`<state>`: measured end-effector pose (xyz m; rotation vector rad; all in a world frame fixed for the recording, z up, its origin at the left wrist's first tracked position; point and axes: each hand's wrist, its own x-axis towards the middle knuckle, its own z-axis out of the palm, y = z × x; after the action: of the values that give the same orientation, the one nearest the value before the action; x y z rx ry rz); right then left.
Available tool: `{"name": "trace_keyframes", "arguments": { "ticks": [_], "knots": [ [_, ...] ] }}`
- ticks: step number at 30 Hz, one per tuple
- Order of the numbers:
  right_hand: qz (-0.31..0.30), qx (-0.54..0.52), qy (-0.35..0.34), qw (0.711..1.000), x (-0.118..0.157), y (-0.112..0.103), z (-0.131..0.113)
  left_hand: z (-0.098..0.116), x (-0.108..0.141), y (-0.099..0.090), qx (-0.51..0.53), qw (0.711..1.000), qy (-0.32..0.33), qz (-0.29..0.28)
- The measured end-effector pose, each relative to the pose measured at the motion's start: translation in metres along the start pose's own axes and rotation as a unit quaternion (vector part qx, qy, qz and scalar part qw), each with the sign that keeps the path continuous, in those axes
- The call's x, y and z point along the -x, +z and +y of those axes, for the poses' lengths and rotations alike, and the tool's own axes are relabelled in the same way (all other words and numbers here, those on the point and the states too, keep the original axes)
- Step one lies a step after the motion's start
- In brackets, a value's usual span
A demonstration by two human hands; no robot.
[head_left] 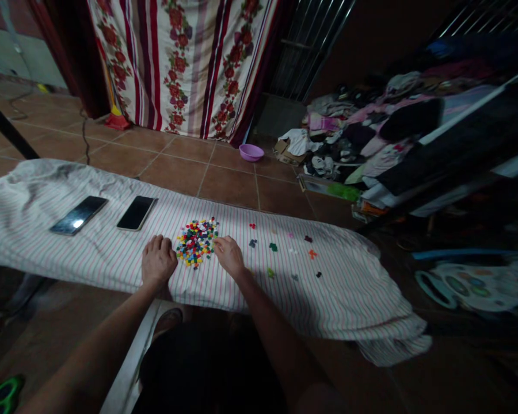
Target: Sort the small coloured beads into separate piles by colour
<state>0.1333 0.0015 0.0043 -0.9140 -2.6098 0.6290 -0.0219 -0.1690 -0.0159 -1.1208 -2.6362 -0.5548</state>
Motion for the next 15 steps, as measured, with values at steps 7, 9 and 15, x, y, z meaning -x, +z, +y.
{"name": "trace_keyframes", "arguments": {
  "ticks": [7, 9, 15],
  "knots": [
    [-0.055, 0.040, 0.037, 0.997, -0.017, 0.001, -0.023, 0.002, 0.000, -0.002, 0.004, 1.000, -0.002, 0.001],
    [-0.059, 0.046, 0.041, 0.996, -0.020, 0.001, -0.027, 0.002, 0.000, -0.003, 0.003, 1.000, -0.002, -0.002],
    [-0.084, 0.062, 0.051, 0.993, -0.025, 0.002, -0.036, 0.002, 0.000, -0.006, -0.005, 1.000, 0.001, -0.003]
  ]
}}
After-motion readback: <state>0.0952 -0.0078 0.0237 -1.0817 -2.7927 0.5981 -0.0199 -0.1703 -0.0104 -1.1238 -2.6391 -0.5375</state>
